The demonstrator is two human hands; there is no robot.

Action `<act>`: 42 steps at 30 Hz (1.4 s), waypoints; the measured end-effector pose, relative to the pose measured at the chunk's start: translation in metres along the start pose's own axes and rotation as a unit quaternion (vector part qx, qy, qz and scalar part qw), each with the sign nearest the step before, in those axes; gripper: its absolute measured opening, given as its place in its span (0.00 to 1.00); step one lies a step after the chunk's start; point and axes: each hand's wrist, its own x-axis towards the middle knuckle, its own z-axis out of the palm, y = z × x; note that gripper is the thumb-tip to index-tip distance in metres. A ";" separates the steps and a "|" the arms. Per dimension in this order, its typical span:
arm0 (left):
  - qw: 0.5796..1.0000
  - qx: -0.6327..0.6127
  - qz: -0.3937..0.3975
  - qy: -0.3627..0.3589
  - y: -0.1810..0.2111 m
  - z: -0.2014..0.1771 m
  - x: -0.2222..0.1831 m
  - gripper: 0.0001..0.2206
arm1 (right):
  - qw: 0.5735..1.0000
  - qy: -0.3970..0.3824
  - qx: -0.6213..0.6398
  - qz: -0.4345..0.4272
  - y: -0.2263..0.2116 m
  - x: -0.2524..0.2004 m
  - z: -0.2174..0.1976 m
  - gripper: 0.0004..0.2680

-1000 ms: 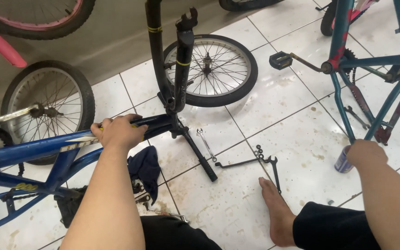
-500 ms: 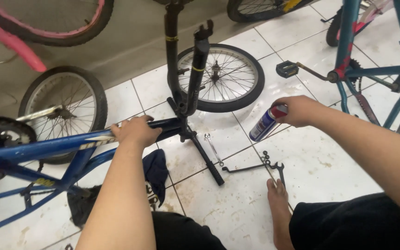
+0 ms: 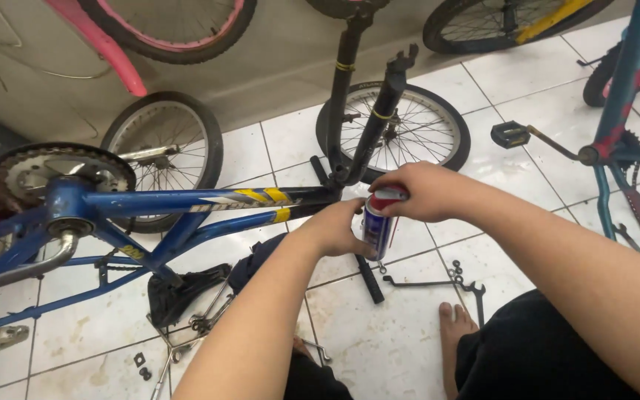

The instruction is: The person is using a wrench to loosen a bolt on a bicycle frame and applying lubricant to the joint.

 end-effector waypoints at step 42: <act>0.992 -0.084 -0.047 0.077 -0.038 -0.054 -0.072 0.32 | 0.987 -0.020 -0.077 -0.138 -0.026 0.034 -0.004 0.14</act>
